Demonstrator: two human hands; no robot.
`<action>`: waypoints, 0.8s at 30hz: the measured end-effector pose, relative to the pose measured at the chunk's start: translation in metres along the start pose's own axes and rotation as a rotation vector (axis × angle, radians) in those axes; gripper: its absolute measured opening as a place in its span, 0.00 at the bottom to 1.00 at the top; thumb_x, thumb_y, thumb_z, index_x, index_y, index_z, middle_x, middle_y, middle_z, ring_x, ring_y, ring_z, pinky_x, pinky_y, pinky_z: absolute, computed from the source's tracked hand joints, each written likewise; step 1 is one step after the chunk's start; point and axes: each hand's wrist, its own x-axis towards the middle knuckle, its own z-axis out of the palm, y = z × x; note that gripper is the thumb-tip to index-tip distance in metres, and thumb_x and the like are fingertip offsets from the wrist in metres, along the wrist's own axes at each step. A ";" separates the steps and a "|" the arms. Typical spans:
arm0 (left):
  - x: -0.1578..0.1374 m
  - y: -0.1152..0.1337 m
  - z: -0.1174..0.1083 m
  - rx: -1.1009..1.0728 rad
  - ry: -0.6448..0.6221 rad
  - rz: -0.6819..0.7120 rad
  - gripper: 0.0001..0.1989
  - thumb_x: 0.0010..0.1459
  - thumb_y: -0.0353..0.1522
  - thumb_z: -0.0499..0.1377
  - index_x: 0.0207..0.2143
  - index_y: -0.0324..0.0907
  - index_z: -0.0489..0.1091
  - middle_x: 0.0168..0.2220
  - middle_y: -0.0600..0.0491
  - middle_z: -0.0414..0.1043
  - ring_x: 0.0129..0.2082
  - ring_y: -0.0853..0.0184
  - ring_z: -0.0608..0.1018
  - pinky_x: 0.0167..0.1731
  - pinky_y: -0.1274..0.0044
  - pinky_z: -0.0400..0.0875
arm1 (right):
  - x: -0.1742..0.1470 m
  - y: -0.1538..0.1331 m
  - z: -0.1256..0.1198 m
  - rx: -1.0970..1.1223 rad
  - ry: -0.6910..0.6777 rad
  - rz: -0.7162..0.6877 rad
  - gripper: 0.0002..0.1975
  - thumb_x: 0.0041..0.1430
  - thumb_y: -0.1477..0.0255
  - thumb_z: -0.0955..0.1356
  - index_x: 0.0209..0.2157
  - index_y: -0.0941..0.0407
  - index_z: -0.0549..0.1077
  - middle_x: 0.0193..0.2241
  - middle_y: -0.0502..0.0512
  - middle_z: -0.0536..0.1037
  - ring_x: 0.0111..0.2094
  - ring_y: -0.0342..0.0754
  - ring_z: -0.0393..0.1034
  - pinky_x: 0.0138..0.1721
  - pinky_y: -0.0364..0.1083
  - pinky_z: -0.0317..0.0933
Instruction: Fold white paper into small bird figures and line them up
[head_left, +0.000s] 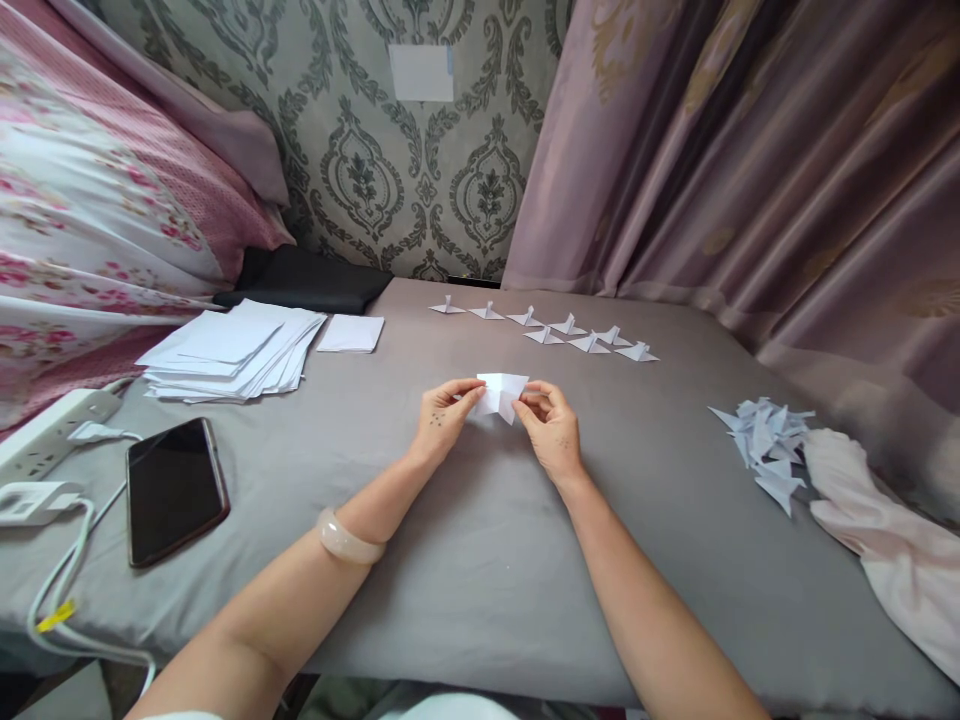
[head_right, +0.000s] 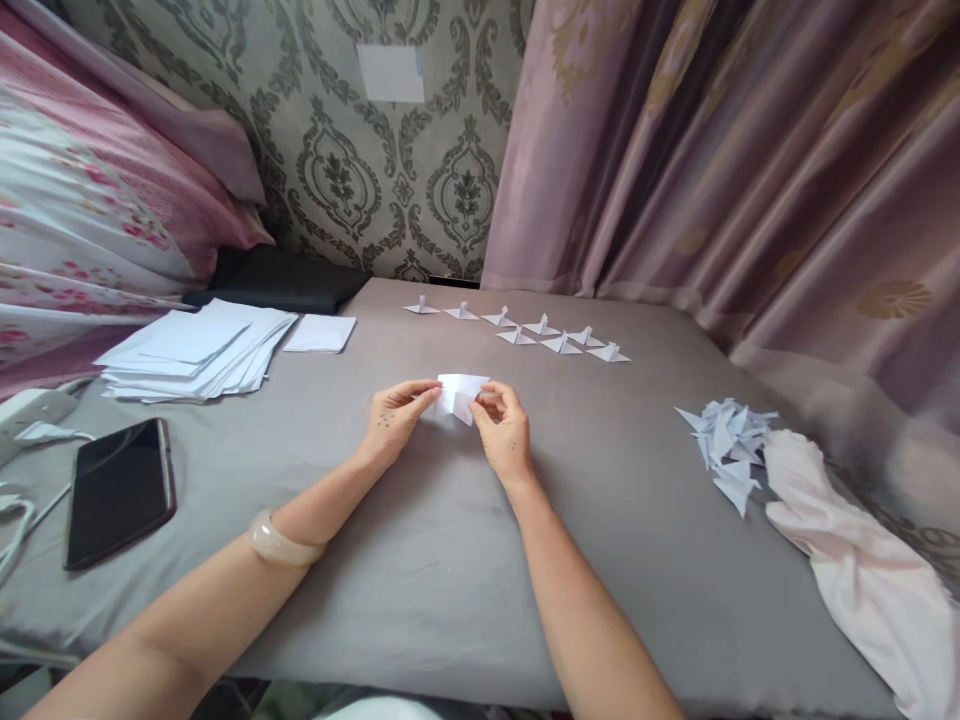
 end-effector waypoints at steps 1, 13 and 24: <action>0.000 0.000 0.000 0.020 -0.020 0.012 0.10 0.48 0.36 0.66 0.33 0.41 0.80 0.34 0.51 0.79 0.31 0.68 0.75 0.35 0.77 0.67 | 0.000 0.001 0.000 -0.008 0.002 -0.010 0.15 0.48 0.68 0.72 0.40 0.54 0.71 0.30 0.51 0.79 0.33 0.46 0.74 0.40 0.46 0.66; -0.003 -0.001 0.001 -0.026 -0.111 -0.030 0.10 0.48 0.34 0.66 0.34 0.41 0.79 0.32 0.52 0.78 0.30 0.70 0.73 0.34 0.78 0.66 | 0.002 0.002 -0.005 -0.080 0.050 -0.042 0.11 0.50 0.66 0.71 0.36 0.55 0.79 0.35 0.54 0.82 0.35 0.48 0.75 0.42 0.48 0.67; -0.003 -0.002 0.002 0.003 -0.107 0.003 0.08 0.48 0.35 0.66 0.31 0.42 0.79 0.30 0.53 0.77 0.28 0.70 0.71 0.32 0.78 0.64 | 0.000 -0.001 -0.003 -0.053 0.054 -0.071 0.09 0.51 0.67 0.71 0.33 0.54 0.79 0.34 0.53 0.79 0.34 0.46 0.72 0.40 0.46 0.66</action>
